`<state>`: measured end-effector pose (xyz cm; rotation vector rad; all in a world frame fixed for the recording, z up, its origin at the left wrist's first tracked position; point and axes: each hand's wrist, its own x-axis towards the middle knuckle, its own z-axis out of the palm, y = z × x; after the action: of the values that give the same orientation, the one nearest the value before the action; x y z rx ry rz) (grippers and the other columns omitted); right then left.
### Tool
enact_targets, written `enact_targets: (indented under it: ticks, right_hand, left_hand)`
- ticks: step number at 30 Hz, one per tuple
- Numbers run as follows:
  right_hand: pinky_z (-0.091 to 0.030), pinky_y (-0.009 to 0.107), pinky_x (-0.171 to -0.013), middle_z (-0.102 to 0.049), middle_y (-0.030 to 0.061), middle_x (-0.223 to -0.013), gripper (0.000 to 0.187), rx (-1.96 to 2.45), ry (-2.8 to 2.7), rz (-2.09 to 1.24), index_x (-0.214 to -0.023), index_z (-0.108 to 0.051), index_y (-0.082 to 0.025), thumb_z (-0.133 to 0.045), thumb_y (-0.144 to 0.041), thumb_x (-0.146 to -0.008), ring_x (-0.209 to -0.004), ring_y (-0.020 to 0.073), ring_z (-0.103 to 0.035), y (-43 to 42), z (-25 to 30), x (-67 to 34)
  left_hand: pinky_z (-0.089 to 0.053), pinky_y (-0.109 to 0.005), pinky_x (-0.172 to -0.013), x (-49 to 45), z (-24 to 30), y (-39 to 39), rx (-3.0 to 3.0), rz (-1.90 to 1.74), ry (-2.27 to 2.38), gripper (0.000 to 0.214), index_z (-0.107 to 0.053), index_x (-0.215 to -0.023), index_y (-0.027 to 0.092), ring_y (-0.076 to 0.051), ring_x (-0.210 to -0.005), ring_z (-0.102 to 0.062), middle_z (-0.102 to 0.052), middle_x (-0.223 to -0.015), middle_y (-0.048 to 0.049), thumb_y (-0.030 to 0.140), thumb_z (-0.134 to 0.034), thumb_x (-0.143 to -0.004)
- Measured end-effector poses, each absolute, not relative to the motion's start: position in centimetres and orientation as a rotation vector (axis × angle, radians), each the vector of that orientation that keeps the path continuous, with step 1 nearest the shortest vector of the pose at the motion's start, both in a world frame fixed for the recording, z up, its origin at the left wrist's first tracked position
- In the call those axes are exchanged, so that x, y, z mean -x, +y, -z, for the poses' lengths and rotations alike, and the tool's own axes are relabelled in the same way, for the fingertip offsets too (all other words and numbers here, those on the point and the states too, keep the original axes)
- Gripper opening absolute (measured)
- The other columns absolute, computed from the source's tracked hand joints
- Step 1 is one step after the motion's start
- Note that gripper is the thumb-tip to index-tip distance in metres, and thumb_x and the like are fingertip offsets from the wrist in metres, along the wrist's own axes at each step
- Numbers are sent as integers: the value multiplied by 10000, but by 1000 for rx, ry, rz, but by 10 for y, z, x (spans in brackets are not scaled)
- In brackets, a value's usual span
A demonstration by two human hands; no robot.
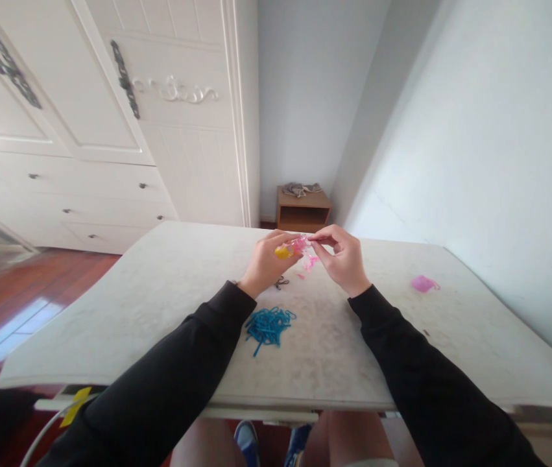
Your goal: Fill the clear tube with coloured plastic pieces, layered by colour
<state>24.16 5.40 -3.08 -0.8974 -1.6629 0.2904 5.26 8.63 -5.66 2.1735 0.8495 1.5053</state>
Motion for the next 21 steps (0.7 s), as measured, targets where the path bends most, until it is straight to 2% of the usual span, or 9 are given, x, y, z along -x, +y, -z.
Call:
enact_targets:
  ticks: [4, 7, 10, 12, 15, 18, 21]
  right_hand:
    - [-606, 418, -918, -714, 65, -980, 46, 904, -1661, -201, -889, -673, -246, -656, -264, -927, -995, 232, -700, 50, 27, -242]
    - [-578, 454, -957, -710, 75, -978, 80, 916, -1604, -73, -879, -662, -252, -617, -253, -945, -1044, 253, -689, 48, 23, -243]
    - [-567, 433, -900, -706, 77, -953, 101, 950, -1594, -6, -873, -657, -248, -591, -246, -949, -990, 246, -678, 48, 22, -244]
    - [-554, 410, -844, -703, 74, -932, 102, 970, -1629, 10, -870, -655, -244, -584, -240, -943, -945, 238, -661, 49, 23, -244]
    - [-527, 393, -797, -694, 68, -899, 102, 989, -1679, 31, -856, -648, -240, -580, -230, -931, -917, 235, -634, 51, 25, -243]
    - [-507, 384, -781, -685, 66, -885, 103, 987, -1709, 44, -847, -641, -235, -576, -216, -925, -916, 236, -622, 51, 26, -243]
    - [-498, 389, -802, -680, 63, -887, 106, 989, -1746, 63, -852, -641, -232, -569, -204, -925, -905, 233, -616, 52, 27, -243]
  left_hand:
    - [-590, -325, -882, -53, 56, 87, -2155, -1521, 815, 329, -759, -1139, 220, -177, -969, -713, -754, -1079, -58, 215, -829, -818]
    - [-613, -308, -821, -53, 56, 90, -1962, -1578, 830, 362, -715, -1163, 213, -162, -908, -713, -738, -1071, -62, 295, -825, -828]
    - [-621, -252, -725, -51, 55, 92, -1772, -1607, 816, 540, -592, -1308, 253, -132, -862, -702, -684, -1091, -42, 309, -818, -821]
    - [-628, -237, -723, -51, 55, 90, -1796, -1589, 774, 596, -539, -1351, 288, -130, -911, -689, -639, -1136, -34, 271, -803, -817]
    - [-639, -237, -748, -51, 52, 84, -1930, -1552, 741, 388, -612, -1211, 270, -142, -1011, -653, -598, -1167, -37, 223, -747, -849]
    - [-639, -224, -696, -50, 48, 79, -1990, -1545, 759, 141, -661, -979, 207, -126, -929, -624, -559, -1072, -32, 214, -733, -858]
    - [-618, -205, -625, -50, 45, 78, -2010, -1568, 758, 134, -655, -784, 168, -105, -816, -593, -527, -986, -28, 233, -754, -846]
